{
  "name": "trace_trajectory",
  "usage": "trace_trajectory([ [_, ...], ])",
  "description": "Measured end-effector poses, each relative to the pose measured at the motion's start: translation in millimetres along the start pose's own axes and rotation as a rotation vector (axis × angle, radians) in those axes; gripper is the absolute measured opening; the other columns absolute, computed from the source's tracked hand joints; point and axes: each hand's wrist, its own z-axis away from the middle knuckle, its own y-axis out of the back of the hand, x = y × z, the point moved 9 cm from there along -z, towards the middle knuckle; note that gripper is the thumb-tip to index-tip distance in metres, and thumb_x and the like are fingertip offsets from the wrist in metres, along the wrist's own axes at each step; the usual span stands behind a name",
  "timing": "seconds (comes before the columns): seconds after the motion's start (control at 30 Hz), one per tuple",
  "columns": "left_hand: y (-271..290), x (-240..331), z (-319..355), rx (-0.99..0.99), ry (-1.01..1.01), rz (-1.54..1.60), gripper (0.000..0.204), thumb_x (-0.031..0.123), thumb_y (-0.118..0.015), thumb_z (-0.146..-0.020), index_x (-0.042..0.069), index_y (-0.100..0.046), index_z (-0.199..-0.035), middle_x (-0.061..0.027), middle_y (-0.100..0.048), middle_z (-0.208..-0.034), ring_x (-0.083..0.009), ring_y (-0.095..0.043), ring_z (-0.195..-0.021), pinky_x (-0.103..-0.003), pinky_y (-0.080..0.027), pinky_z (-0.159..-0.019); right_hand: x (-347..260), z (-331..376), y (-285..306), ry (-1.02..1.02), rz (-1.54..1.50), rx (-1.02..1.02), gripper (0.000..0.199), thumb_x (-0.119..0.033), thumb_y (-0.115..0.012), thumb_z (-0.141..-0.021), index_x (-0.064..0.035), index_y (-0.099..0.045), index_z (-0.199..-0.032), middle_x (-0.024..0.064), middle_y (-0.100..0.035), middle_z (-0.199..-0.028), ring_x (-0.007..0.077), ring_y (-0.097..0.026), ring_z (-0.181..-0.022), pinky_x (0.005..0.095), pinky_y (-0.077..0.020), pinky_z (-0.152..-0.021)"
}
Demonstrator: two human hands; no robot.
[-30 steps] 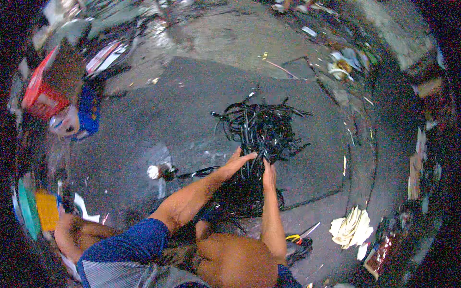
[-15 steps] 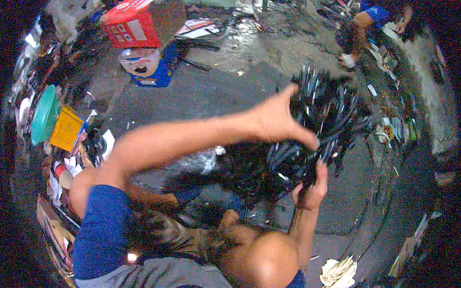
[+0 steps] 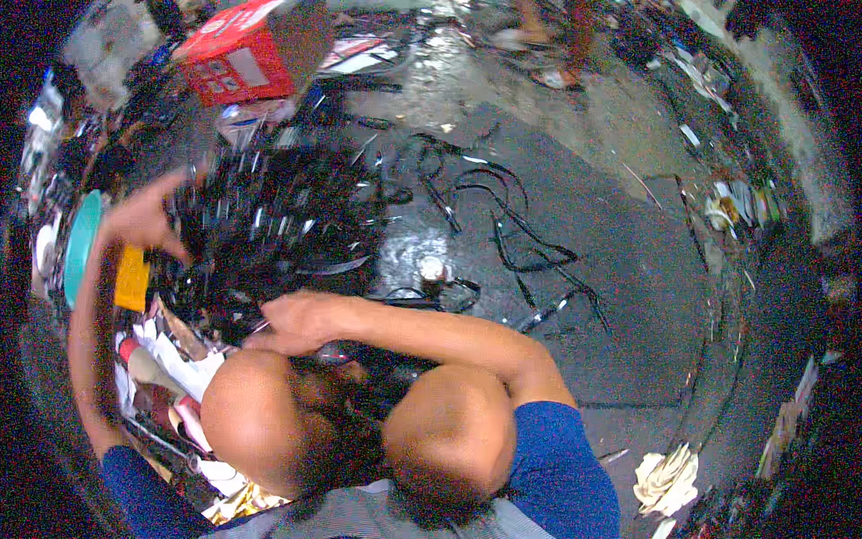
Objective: The person sits on the floor and uses a knife to strip the black outer sheath from a bundle of cables. After stripping several pieces, the person uses a small cylindrical object to rub or clean the stripped cable ends.
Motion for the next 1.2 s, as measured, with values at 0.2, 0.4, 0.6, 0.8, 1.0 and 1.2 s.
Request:
trace_trajectory([
  [0.2,-261,-305,71,-0.412,0.311,-0.841,0.08,0.036,-0.088,-0.063,0.015,-0.058,-0.134,-0.0161,-0.052,-0.143,-0.0354,-0.054,-0.129,-0.059,-0.038,-0.11,45,49,31,0.184,-0.204,-0.104,0.045,-0.038,-0.053,-0.103,0.0024,-0.07,-0.109,0.018,-0.074,-0.099,0.0245,-0.07,-0.092,0.0378,-0.0541,-0.084],
  [0.4,-241,-181,-20,-0.245,0.432,-0.812,0.042,0.026,-0.087,-0.064,0.01,-0.069,-0.098,-0.0136,-0.069,-0.105,-0.0319,-0.069,-0.098,-0.047,-0.054,-0.083,318,281,191,-0.699,0.025,1.085,0.049,-0.046,-0.066,-0.094,-0.0063,-0.07,-0.121,0.0122,-0.073,-0.108,0.0217,-0.068,-0.105,0.04,-0.0529,-0.091],
  [0.6,-154,-76,-168,0.368,0.235,-0.413,0.05,0.027,-0.075,-0.078,0.006,-0.063,-0.121,-0.0159,-0.062,-0.121,-0.0363,-0.063,-0.11,-0.047,-0.054,-0.088,459,328,156,-1.435,-0.141,1.054,0.131,-0.086,-0.067,-0.063,-0.0122,-0.02,-0.16,0.019,-0.008,-0.167,0.0461,-0.008,-0.151,0.0638,-0.0144,-0.119],
  [0.8,-171,-88,-342,0.497,0.229,-0.06,0.113,0.052,-0.085,-0.066,0.025,-0.024,-0.157,-0.0234,-0.029,-0.156,-0.0422,-0.03,-0.144,-0.058,-0.032,-0.113,434,192,99,-1.017,0.441,0.645,0.117,-0.086,-0.062,-0.066,-0.0172,-0.033,-0.155,0.0121,-0.019,-0.165,0.0435,-0.014,-0.151,0.0747,-0.0167,-0.112],
  [1.0,-228,-31,-467,0.336,0.318,-0.113,0.137,0.074,-0.083,-0.055,0.041,-0.002,-0.16,-0.0201,0.001,-0.167,-0.0468,-0.003,-0.152,-0.079,-0.014,-0.109,417,226,7,-0.656,0.61,0.527,0.033,-0.027,-0.065,-0.087,-0.0099,-0.058,-0.113,0.0068,-0.06,-0.116,0.0324,-0.055,-0.121,0.0472,-0.0526,-0.091],
  [1.2,-290,-35,-486,0.227,0.209,-0.178,0.099,0.058,-0.077,-0.075,0.038,-0.025,-0.157,-0.0173,-0.011,-0.166,-0.0477,-0.008,-0.151,-0.076,-0.019,-0.109,350,355,110,-1.01,0.537,0.976,0.027,-0.011,-0.057,-0.086,-0.009,-0.057,-0.113,0.0104,-0.06,-0.12,0.0361,-0.057,-0.114,0.0498,-0.0558,-0.083],
])
